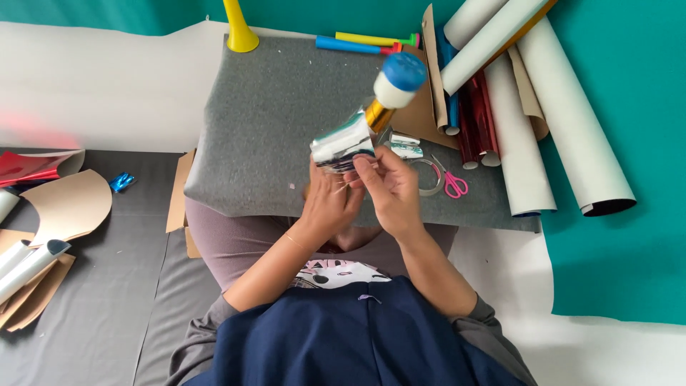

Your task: Attaching decorative fringe and a plastic mouthpiece to a toy horn using tape and scissors

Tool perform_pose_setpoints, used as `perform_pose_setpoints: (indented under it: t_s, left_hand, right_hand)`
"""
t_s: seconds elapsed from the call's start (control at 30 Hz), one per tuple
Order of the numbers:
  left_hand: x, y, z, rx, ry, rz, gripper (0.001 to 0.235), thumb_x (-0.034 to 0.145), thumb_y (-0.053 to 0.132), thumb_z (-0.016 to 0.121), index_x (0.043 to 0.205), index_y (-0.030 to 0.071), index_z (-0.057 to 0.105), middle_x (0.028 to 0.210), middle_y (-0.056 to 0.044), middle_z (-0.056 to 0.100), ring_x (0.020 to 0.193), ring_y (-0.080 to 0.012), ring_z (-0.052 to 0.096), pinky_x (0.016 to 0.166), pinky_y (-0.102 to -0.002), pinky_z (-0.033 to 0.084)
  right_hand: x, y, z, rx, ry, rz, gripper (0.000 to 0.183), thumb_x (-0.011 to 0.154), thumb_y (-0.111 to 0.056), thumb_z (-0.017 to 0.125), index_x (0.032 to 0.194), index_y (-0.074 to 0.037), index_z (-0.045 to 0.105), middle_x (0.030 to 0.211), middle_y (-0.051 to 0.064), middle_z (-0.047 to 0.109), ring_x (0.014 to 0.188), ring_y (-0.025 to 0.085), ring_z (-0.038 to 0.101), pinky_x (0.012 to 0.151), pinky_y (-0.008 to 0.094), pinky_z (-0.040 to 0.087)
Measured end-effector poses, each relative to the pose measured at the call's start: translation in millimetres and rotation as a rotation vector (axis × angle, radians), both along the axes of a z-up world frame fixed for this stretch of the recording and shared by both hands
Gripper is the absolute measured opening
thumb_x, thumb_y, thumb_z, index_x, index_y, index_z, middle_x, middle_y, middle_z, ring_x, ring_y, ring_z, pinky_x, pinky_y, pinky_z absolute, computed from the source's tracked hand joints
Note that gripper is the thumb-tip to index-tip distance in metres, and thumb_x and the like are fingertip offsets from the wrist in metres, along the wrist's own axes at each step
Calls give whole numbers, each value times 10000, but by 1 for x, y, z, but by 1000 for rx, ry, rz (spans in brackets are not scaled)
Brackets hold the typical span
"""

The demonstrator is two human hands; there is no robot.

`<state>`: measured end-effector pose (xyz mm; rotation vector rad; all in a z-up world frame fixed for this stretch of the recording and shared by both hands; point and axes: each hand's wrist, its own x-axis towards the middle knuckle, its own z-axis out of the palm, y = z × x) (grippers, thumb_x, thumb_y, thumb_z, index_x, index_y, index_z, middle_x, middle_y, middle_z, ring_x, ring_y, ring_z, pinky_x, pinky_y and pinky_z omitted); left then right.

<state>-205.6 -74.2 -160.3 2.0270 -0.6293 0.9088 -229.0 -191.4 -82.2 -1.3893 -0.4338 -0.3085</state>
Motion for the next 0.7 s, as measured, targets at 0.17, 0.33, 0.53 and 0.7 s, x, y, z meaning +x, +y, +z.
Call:
perform_pose_setpoints:
  t_s: [0.17, 0.33, 0.53, 0.7]
  left_hand:
    - [1, 4, -9, -103, 132, -65, 486, 820, 139, 716, 1237, -61, 567, 1223, -249, 510, 1150, -468, 536, 1067, -543, 389]
    - [-10, 11, 40, -332, 258, -90, 707, 680, 204, 942, 1248, -39, 597, 1155, -193, 487, 1116, -444, 613, 1011, -469, 490]
    - [-4, 2, 28, -262, 260, -145, 252, 750, 202, 830, 901, 11, 764, 852, -221, 743, 858, -424, 734, 778, -472, 571]
    - [-12, 18, 29, -114, 388, -416, 284, 953, 273, 629, 940, 15, 512, 797, -188, 492, 790, -400, 616, 765, -415, 529]
  right_hand:
    - [0, -11, 10, -92, -25, -60, 102, 964, -80, 744, 937, -1, 684, 839, 128, 747, 820, 157, 754, 729, 299, 634]
    - [-3, -14, 21, -132, -53, -91, 133, 917, -75, 809, 916, -3, 698, 773, 82, 709, 890, 96, 679, 744, 279, 604]
    - [3, -16, 12, -150, -72, -95, 177, 894, -93, 845, 893, -3, 693, 735, 98, 644, 885, 120, 679, 715, 334, 625]
    - [9, -26, 18, -163, -99, -182, 153, 906, -89, 836, 877, -43, 693, 724, 72, 644, 767, 78, 620, 723, 262, 562]
